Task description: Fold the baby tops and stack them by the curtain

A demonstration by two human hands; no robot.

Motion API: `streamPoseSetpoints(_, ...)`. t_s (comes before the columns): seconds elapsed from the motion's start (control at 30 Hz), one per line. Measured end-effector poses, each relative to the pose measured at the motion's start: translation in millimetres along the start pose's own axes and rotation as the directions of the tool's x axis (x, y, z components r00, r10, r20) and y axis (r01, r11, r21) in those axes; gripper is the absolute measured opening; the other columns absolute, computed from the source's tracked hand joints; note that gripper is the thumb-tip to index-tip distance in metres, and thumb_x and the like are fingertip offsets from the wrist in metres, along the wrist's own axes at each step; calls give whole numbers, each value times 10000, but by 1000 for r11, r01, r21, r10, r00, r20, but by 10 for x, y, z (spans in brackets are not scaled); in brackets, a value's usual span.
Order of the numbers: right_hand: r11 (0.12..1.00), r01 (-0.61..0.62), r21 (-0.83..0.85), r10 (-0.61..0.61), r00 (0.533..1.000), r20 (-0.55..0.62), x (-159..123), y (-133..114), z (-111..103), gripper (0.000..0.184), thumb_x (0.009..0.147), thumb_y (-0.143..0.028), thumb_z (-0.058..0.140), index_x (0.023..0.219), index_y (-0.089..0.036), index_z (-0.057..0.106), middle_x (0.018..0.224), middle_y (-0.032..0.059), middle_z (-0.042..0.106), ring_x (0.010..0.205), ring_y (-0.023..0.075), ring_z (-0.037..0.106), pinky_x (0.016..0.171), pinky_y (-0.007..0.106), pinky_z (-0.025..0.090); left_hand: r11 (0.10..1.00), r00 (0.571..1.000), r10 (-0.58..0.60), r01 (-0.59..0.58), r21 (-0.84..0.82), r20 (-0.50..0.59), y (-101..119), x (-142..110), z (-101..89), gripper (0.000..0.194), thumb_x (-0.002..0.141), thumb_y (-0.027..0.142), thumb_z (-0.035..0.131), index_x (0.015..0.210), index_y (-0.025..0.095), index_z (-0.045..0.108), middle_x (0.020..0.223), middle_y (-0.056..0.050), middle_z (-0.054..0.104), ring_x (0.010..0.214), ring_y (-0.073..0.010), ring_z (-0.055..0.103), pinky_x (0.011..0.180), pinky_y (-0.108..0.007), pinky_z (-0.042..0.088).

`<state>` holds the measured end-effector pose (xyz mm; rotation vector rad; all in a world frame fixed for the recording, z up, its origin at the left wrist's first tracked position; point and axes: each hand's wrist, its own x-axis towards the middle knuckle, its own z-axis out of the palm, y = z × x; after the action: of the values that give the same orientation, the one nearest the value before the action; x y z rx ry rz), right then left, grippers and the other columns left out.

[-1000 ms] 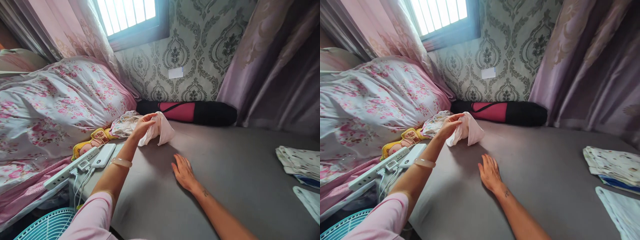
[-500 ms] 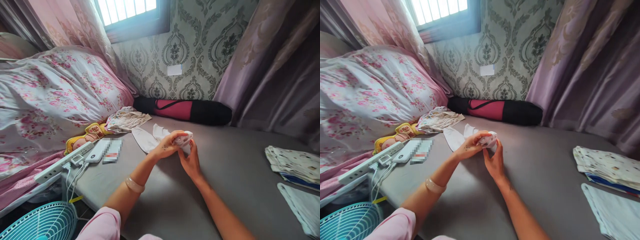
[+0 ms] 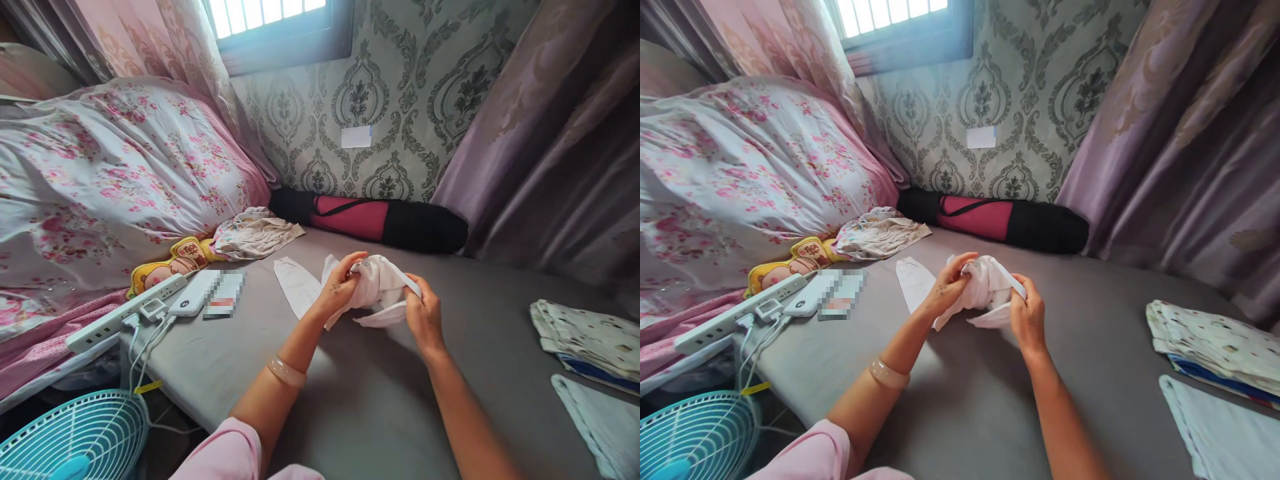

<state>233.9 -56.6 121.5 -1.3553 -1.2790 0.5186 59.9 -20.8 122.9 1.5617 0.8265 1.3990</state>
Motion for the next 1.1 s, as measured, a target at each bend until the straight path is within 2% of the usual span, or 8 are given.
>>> streamPoseSetpoints(0.23, 993, -97, -74, 112, 966, 231, 154, -254, -644, 308, 748, -343, 498, 867, -153, 710, 615, -16, 599, 546, 137, 493, 486, 228, 342, 925, 966, -240, 257, -281, 96, -65, -79, -39, 343, 684, 375, 779, 918, 160, 649, 870, -24, 681, 785, -136, 605, 738, -256, 458)
streamPoseSetpoints(0.33, 978, -111, -178, 164, 935, 316, 230, -63, -884, 268, 732, -347, 501, 776, -173, 701, 566, -25, 581, 499, 130, 477, 448, 225, 322, 921, 947, -291, 317, -229, 138, 2, -88, -51, 324, 675, 401, 785, 840, 149, 665, 786, -8, 667, 706, -119, 583, 671, -236, 443)
streamPoseSetpoints(0.5, 867, 89, -491, 202, 837, 508, 296, 370, -1087, 253, 691, -373, 618, 836, -194, 722, 749, 37, 704, 669, 203, 621, 598, 292, 465, 921, 922, -303, 349, -176, 241, -103, -104, -9, 267, 697, 340, 749, 878, 152, 697, 794, -5, 661, 713, -116, 575, 668, -223, 425)
streamPoseSetpoints(0.6, 853, 164, -495, 130, 853, 506, 259, 345, -1040, 416, 731, -438, 643, 1063, -194, 701, 1047, 110, 714, 894, 273, 658, 791, 397, 508, 923, 927, -273, 328, -202, 258, -185, -112, 53, 242, 698, 317, 747, 870, 156, 688, 818, -7, 659, 742, -119, 579, 692, -222, 425)
streamPoseSetpoints(0.7, 859, 259, -442, -30, 887, 461, 199, 132, -847, 410, 845, -431, 537, 1184, -230, 649, 1242, 92, 643, 1089, 272, 611, 955, 444, 458, 925, 926, -247, 313, -217, 285, -186, -119, 109, 253, 711, 328, 754, 884, 154, 688, 848, -15, 658, 781, -127, 584, 720, -228, 429)
streamPoseSetpoints(0.8, 886, 345, -311, -149, 846, 513, 147, -51, -603, 374, 903, -378, 463, 1211, -249, 631, 1317, 53, 599, 1245, 240, 519, 1065, 437, 381, 947, 931, -215, 273, -172, 294, -122, -128, 136, 250, 736, 350, 743, 875, 146, 704, 831, -20, 656, 789, -135, 580, 733, -236, 425)
streamPoseSetpoints(0.9, 922, 337, -192, -170, 796, 581, 109, -108, -451, 357, 914, -381, 480, 1214, -256, 628, 1266, 35, 636, 1216, 218, 546, 1063, 415, 390, 965, 935, -193, 235, -113, 297, -49, -131, 138, 258, 773, 387, 711, 867, 147, 719, 790, -19, 643, 752, -130, 563, 702, -238, 413)
streamPoseSetpoints(1.1, 947, 279, -158, -133, 790, 598, 89, -128, -454, 302, 869, -418, 581, 1099, -255, 688, 1059, 29, 707, 974, 210, 641, 867, 340, 496, 979, 935, -171, 197, -55, 310, -7, -132, 144, 320, 791, 445, 676, 802, 128, 715, 727, -25, 598, 679, -123, 522, 597, -238, 381)
